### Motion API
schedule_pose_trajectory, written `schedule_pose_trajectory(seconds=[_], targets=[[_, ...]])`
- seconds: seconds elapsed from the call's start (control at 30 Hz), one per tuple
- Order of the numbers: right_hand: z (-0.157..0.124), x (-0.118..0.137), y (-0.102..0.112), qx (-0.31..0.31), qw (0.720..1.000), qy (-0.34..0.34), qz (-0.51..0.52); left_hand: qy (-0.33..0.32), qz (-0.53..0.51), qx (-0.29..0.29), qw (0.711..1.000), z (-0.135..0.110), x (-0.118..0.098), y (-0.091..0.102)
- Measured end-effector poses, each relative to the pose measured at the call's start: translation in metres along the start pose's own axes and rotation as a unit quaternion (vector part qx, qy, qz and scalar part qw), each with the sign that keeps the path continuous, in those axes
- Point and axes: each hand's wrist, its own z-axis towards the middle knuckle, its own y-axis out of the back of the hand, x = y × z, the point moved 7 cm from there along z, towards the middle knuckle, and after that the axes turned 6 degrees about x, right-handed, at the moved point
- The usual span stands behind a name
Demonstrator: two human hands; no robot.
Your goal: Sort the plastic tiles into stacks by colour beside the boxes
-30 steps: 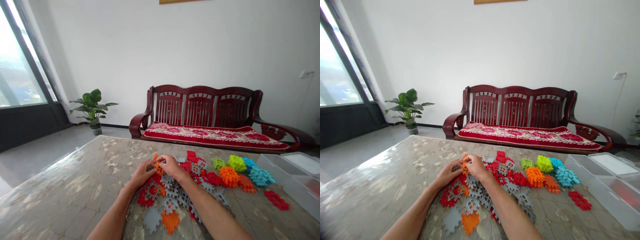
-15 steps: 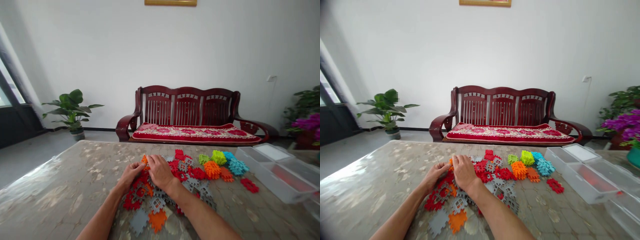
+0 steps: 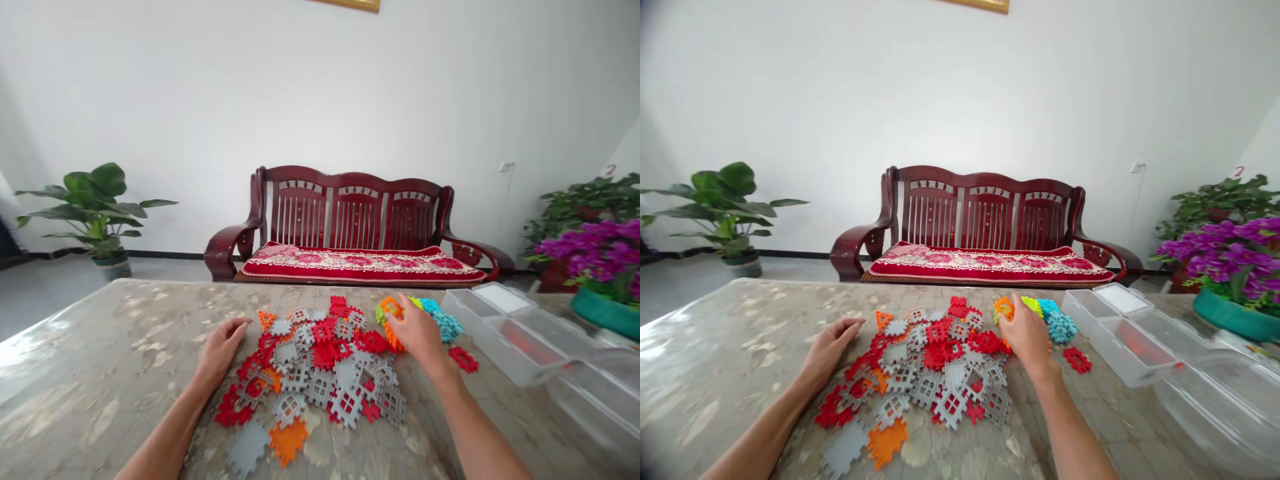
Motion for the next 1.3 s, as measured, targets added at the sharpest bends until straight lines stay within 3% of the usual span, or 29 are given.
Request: schedule_pose_trajectory(seconds=[0.13, 0.37, 0.47, 0.57, 0.63, 0.73, 0.9, 1.07, 1.3], targets=[[0.0, -0.031, 0.007, 0.039, 0.994, -0.06, -0.078, -0.04, 0.081, 0.033, 0.995, 0.002, -0.003, -0.009], [-0.005, -0.034, -0.001, 0.084, 0.987, -0.05, -0.126, -0.057, 0.143, 0.041, 0.987, 0.003, 0.001, -0.011], [-0.005, -0.031, 0.005, 0.058, 0.989, -0.031, -0.134, -0.068, 0.156, 0.043, 0.984, 0.004, 0.003, -0.011], [-0.01, -0.011, 0.007, 0.027, 0.995, 0.029, -0.088, -0.067, 0.157, 0.037, 0.985, 0.004, 0.005, -0.011], [-0.021, 0.014, -0.004, 0.065, 0.992, 0.102, -0.015, -0.06, 0.174, 0.03, 0.982, 0.003, 0.006, -0.009], [-0.051, 0.063, -0.029, 0.146, 0.958, 0.233, 0.08, -0.068, 0.233, 0.014, 0.97, 0.001, 0.001, -0.003], [-0.107, 0.119, -0.057, 0.207, 0.894, 0.38, 0.119, -0.052, 0.345, -0.013, 0.937, -0.004, -0.005, 0.011], [-0.143, 0.141, -0.071, 0.236, 0.846, 0.469, 0.094, -0.044, 0.391, -0.005, 0.919, -0.009, -0.01, 0.012], [-0.161, 0.154, -0.073, 0.193, 0.834, 0.517, 0.012, -0.049, 0.403, 0.012, 0.914, -0.012, -0.013, 0.006]])
